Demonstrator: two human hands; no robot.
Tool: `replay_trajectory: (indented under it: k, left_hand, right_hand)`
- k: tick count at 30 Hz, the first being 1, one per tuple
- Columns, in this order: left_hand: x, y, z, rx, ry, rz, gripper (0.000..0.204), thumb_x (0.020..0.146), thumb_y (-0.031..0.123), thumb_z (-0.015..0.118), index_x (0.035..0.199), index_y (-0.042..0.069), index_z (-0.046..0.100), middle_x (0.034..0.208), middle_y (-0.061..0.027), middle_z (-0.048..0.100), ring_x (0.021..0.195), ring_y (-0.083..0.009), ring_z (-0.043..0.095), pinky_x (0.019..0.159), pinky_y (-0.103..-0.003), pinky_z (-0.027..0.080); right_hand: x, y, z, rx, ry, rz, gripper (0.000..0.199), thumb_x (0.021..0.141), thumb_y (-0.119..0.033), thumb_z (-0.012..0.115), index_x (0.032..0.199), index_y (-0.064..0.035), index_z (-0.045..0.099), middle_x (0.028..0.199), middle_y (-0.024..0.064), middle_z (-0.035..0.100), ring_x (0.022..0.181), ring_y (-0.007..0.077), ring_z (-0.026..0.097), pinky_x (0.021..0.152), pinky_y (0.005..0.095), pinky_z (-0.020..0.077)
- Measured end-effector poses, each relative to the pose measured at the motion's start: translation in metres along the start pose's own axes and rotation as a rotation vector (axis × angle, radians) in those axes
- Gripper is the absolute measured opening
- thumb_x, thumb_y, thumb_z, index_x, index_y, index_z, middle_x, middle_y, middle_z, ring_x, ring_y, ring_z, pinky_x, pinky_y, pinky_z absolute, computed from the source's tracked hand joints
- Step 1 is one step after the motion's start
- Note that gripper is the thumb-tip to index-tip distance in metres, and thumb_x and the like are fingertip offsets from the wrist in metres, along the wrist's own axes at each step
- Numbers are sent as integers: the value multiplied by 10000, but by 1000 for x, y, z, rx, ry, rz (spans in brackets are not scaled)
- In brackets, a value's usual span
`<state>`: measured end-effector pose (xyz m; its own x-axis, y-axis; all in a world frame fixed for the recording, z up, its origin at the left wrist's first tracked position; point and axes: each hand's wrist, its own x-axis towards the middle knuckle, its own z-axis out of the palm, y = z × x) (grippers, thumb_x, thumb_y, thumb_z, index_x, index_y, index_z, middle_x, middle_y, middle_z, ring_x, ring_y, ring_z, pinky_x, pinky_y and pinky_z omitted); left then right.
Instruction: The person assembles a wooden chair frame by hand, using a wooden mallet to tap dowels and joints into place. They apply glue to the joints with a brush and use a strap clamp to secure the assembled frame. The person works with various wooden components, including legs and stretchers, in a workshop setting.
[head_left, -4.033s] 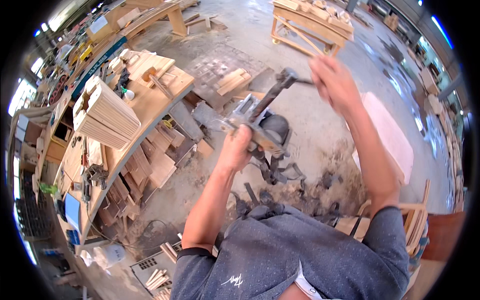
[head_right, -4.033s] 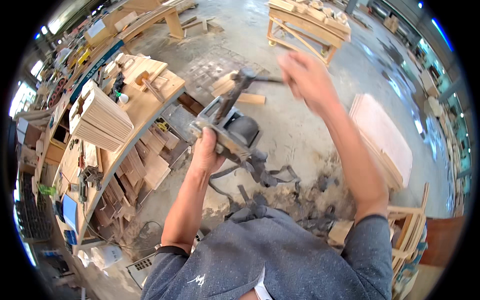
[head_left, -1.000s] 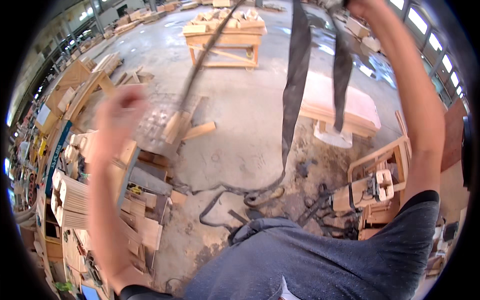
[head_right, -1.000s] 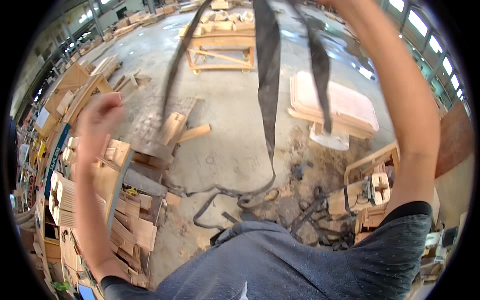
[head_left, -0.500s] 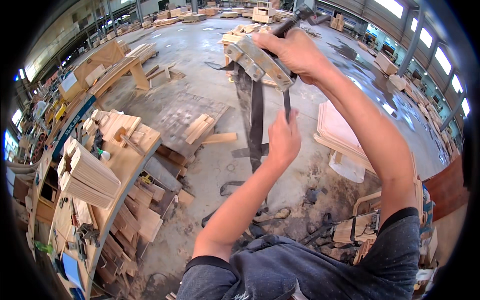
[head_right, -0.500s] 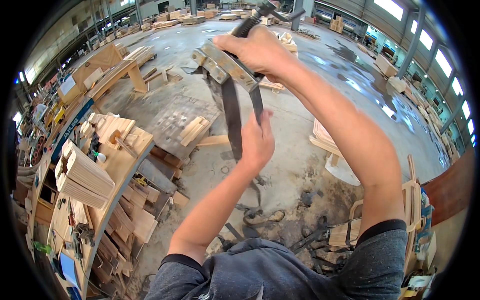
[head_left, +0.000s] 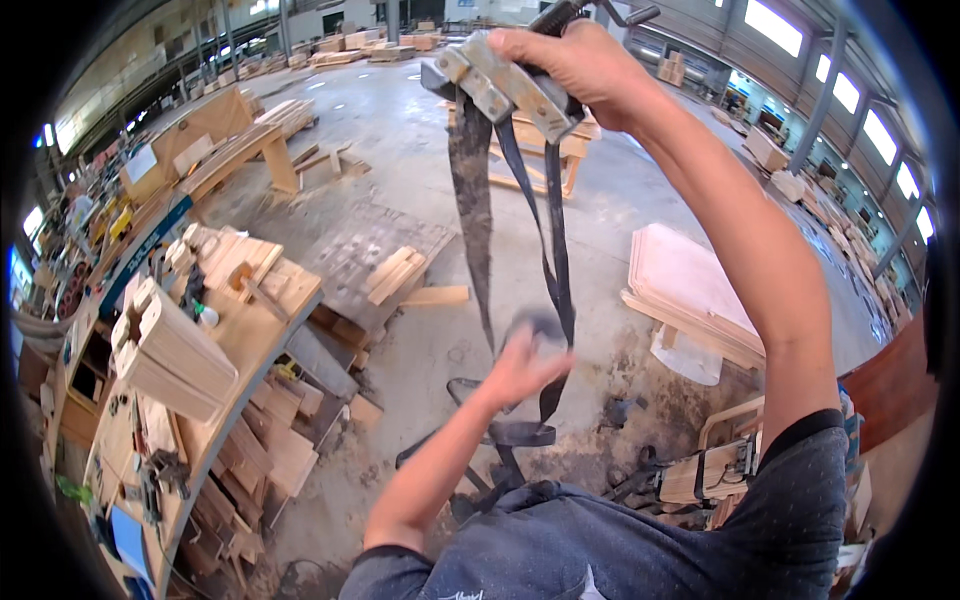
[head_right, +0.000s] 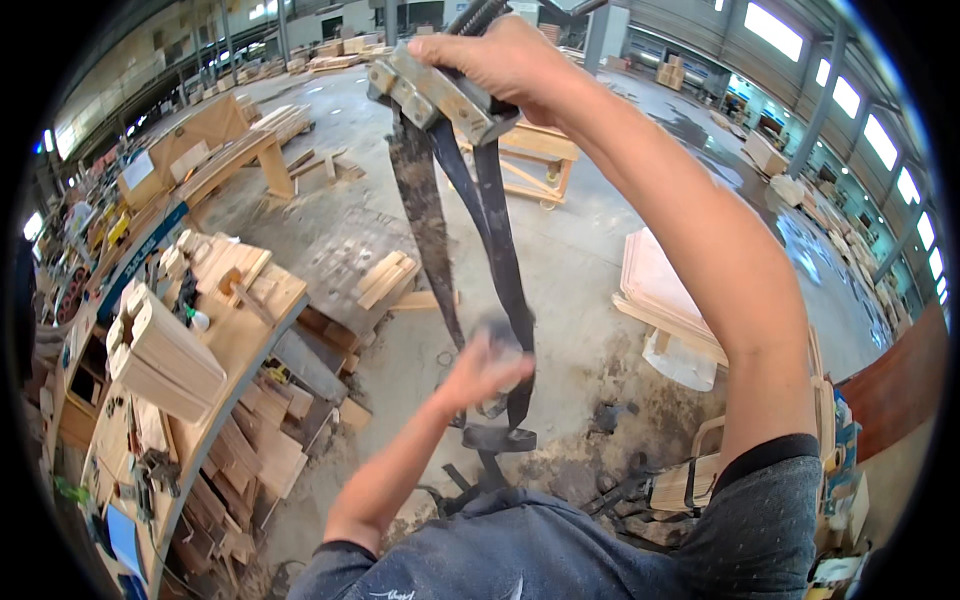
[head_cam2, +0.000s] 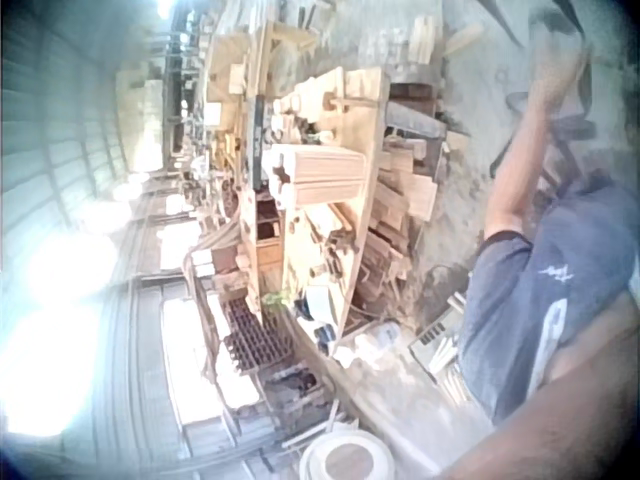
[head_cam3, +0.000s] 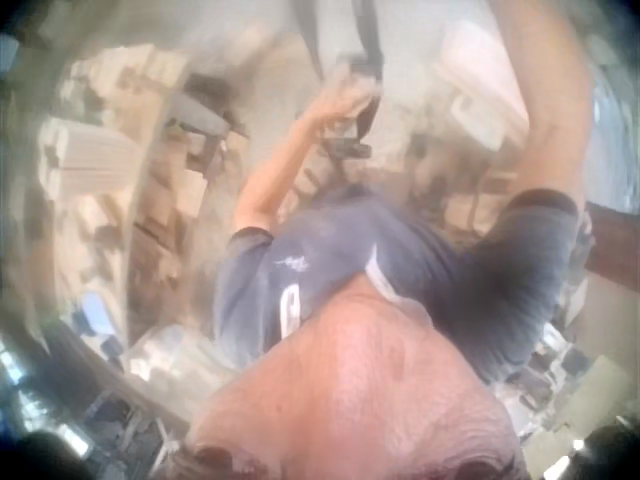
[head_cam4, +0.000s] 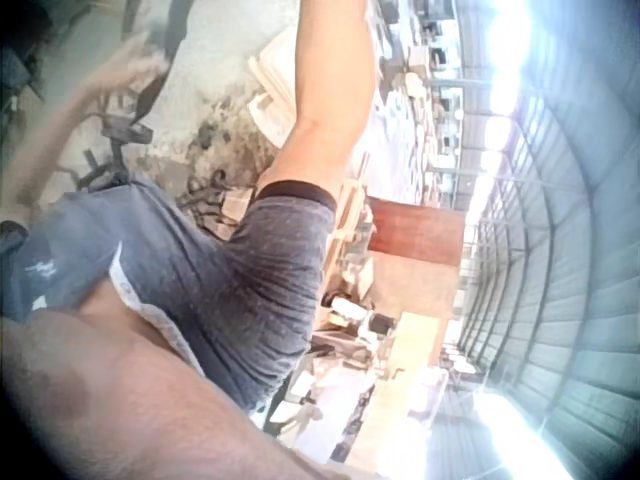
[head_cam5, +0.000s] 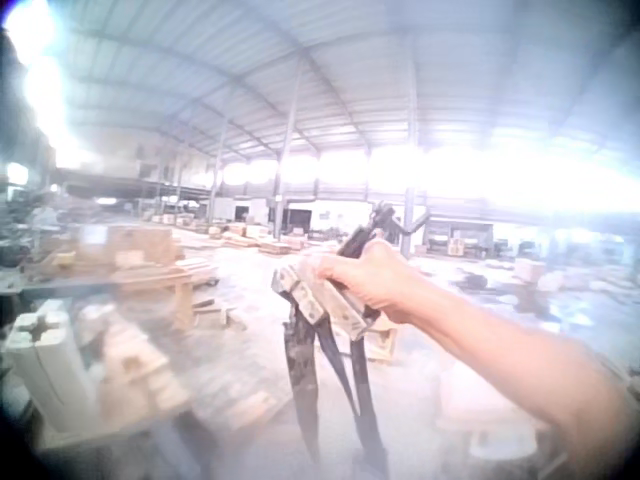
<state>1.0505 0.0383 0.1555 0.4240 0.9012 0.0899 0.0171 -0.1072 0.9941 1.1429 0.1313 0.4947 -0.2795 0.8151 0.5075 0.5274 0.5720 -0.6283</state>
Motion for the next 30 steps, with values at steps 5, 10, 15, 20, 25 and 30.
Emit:
replay_trajectory:
  k: [5, 10, 15, 20, 25, 30]
  left_hand:
    - [54, 143, -16, -649, 89, 361, 395, 908, 346, 779, 1146, 51, 668, 1050, -29, 683, 955, -143, 635, 845, -333, 512]
    - [35, 115, 10, -1086, 156, 19, 422, 937, 385, 738, 1209, 86, 619, 1068, -42, 653, 978, -204, 644, 829, -461, 547]
    - [8, 104, 22, -992, 45, -65, 584, 924, 379, 744, 1318, 8, 523, 1162, -107, 645, 1054, -255, 627, 930, -489, 496]
    - [35, 173, -21, -548, 355, 420, 374, 1014, 277, 606, 1184, -56, 623, 915, -88, 673, 800, -196, 636, 716, -336, 505]
    - [40, 27, 22, 97, 639, 530, 248, 1059, 154, 490, 1058, -25, 661, 847, -282, 635, 818, -503, 607, 684, -488, 474]
    - [-60, -255, 68, 610, -41, 181, 268, 841, 51, 538, 1092, 23, 627, 961, -249, 673, 965, -456, 634, 822, -538, 505]
  right_hand:
    - [-8, -4, 40, 17, -51, -42, 571, 819, -513, 815, 968, 34, 748, 904, 89, 711, 812, 146, 632, 734, 321, 520]
    - [-6, -18, 44, 15, -58, -80, 564, 824, -520, 808, 933, 30, 752, 852, 77, 706, 747, 124, 632, 667, 303, 518]
    - [-10, -22, 46, -41, -49, -24, 564, 827, -511, 809, 886, 47, 746, 793, 70, 691, 701, 108, 625, 620, 286, 509]
    - [-13, 0, 53, -3, -46, -25, 577, 821, -532, 800, 837, 42, 745, 743, 59, 663, 695, 112, 608, 647, 298, 498]
    - [-7, -32, 51, -105, -71, -75, 610, 822, -563, 783, 854, 45, 751, 740, 61, 668, 665, 125, 617, 616, 306, 494]
    - [31, -66, 31, -117, 36, 30, 463, 821, -413, 740, 746, 44, 752, 646, 77, 671, 606, 132, 614, 550, 309, 473]
